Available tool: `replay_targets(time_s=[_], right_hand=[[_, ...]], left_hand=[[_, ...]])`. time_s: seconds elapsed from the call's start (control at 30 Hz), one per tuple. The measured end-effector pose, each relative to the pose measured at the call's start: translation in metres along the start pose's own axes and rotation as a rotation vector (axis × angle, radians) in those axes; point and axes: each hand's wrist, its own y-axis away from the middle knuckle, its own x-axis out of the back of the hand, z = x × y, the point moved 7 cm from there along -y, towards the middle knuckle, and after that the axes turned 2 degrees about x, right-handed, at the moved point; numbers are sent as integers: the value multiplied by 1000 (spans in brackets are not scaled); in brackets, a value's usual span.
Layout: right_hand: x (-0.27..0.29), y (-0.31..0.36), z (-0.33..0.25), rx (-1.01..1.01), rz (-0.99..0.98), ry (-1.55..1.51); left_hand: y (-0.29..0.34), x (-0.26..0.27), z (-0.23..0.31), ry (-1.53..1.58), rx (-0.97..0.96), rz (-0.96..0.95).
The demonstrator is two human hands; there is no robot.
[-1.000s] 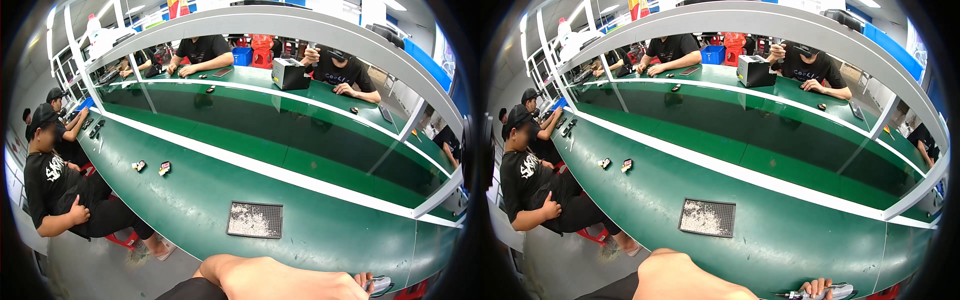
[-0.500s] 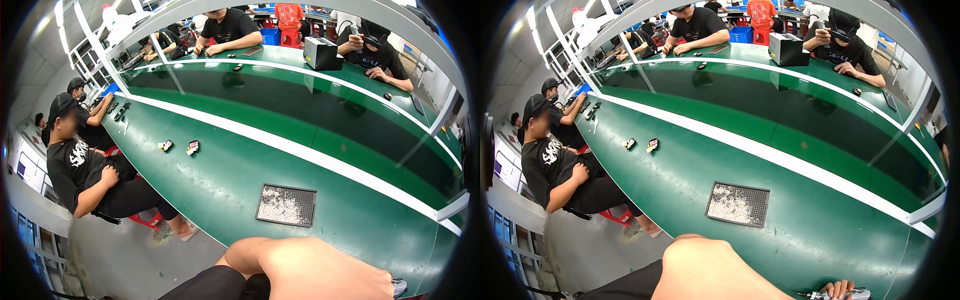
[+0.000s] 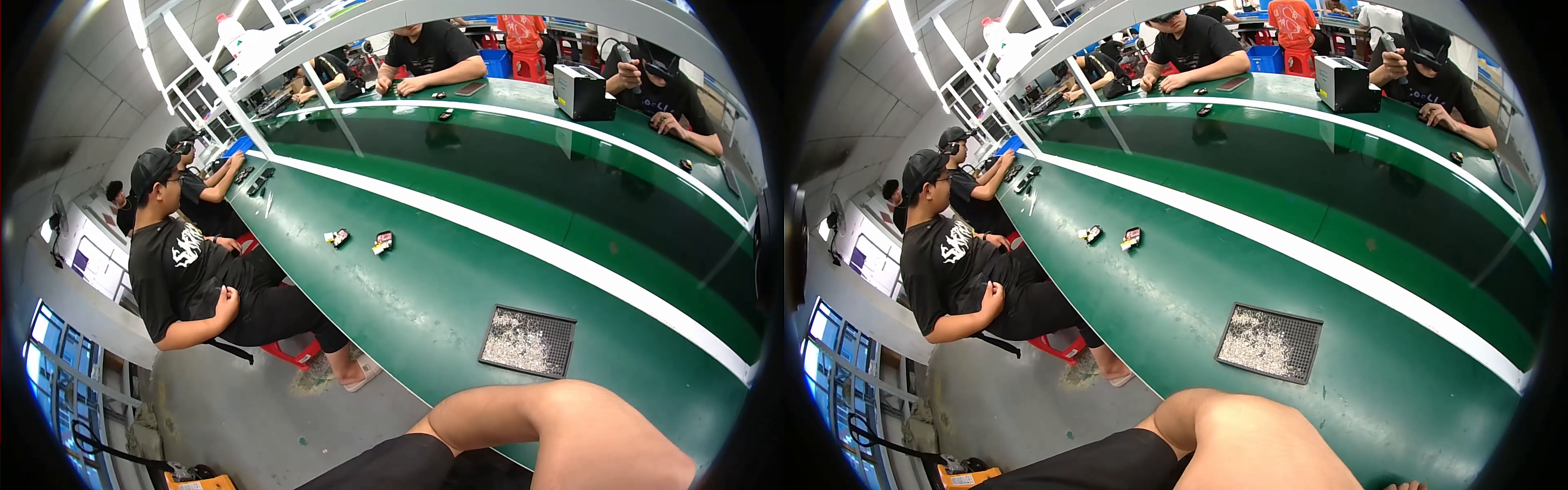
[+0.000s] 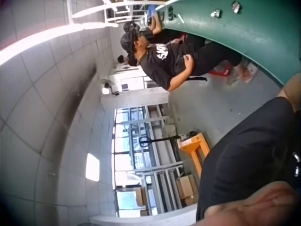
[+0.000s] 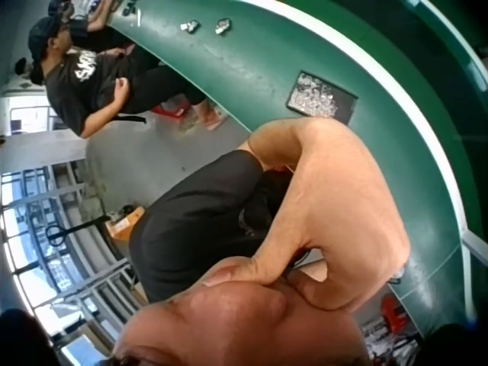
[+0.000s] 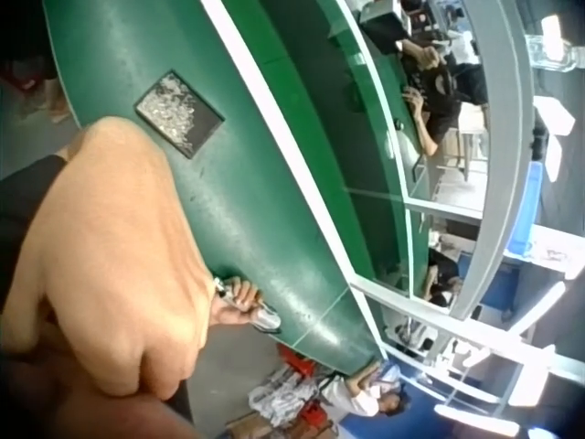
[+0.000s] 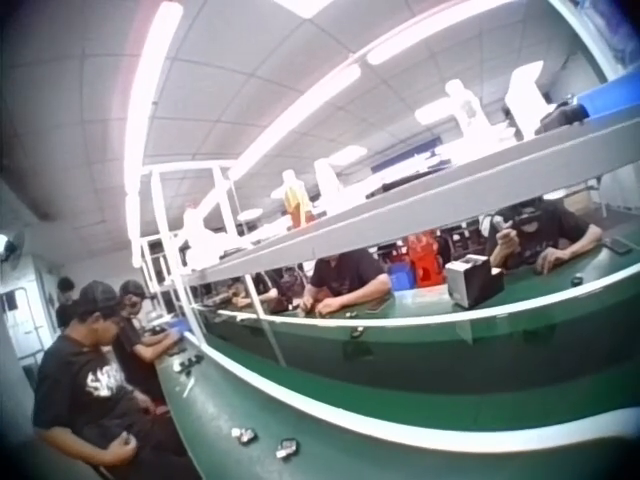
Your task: Assemble small electronic components using an electric screwdriver.
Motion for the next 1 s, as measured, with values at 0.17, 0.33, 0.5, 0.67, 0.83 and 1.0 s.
replay_targets(time_s=[0.17,0.33,0.5,0.67,0.83,1.0], right_hand=[[8,5,-17,142,-30,94],[18,2,-30,228,82,187],[25,0,-25,145,93,216],[17,6,-30,156,106,252],[18,4,-29,127,44,248],[18,3,-30,135,39,249]], left_hand=[[-13,-2,-39,208,-151,-119],[-42,15,-47,143,-184,76],[-52,-17,-60,101,-69,23],[-64,-34,-58,47,-17,-92],[-70,-36,-59,73,-16,-153],[-68,-37,-60,37,8,-208]])
